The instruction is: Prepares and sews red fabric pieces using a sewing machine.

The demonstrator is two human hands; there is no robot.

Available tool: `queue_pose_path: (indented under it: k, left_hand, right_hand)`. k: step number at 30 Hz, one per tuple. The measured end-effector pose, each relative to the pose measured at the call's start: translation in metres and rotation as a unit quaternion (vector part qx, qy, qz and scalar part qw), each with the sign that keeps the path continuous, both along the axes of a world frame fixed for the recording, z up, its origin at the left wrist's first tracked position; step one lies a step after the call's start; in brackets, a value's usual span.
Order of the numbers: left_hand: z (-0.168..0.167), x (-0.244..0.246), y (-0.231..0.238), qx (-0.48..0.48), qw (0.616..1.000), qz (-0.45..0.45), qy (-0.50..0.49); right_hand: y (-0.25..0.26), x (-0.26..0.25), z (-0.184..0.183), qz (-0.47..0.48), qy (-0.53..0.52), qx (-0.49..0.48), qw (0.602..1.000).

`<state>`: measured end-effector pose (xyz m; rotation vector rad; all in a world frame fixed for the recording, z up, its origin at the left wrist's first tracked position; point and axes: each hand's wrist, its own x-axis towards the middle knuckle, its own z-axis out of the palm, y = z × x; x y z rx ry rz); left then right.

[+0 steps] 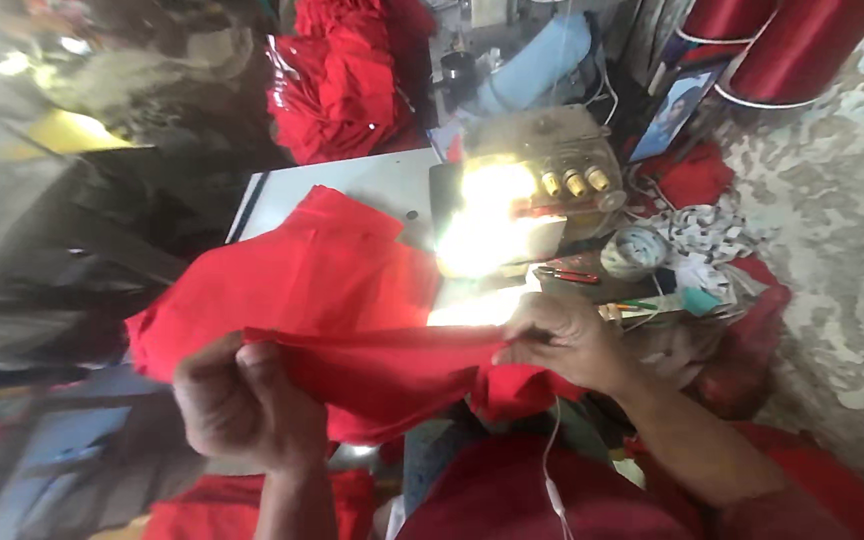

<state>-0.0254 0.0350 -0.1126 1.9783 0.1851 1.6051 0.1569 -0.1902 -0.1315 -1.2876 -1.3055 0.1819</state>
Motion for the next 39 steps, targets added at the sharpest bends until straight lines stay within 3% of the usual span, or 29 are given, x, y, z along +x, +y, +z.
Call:
queue_pose_path:
  k: [9, 15, 27, 39]
  left_hand:
    - [-0.030, -0.005, -0.003, -0.068, 0.996, -0.032, -0.046]
    - [-0.031, -0.011, -0.008, -0.045, 0.997, -0.012, -0.057]
    - [-0.019, -0.032, -0.029, -0.024, 0.996, -0.054, -0.060]
    - [-0.028, -0.034, -0.030, -0.026, 0.999, -0.021, -0.034]
  right_hand:
    - [-0.003, 0.002, 0.003, 0.048, -0.023, -0.071, 0.996]
    - [-0.002, -0.004, 0.005, -0.031, -0.031, -0.072, 0.996]
    - [0.006, -0.012, 0.000, -0.069, 0.024, -0.102, 0.992]
    - [0.008, -0.012, -0.002, -0.029, 0.119, -0.135, 0.983]
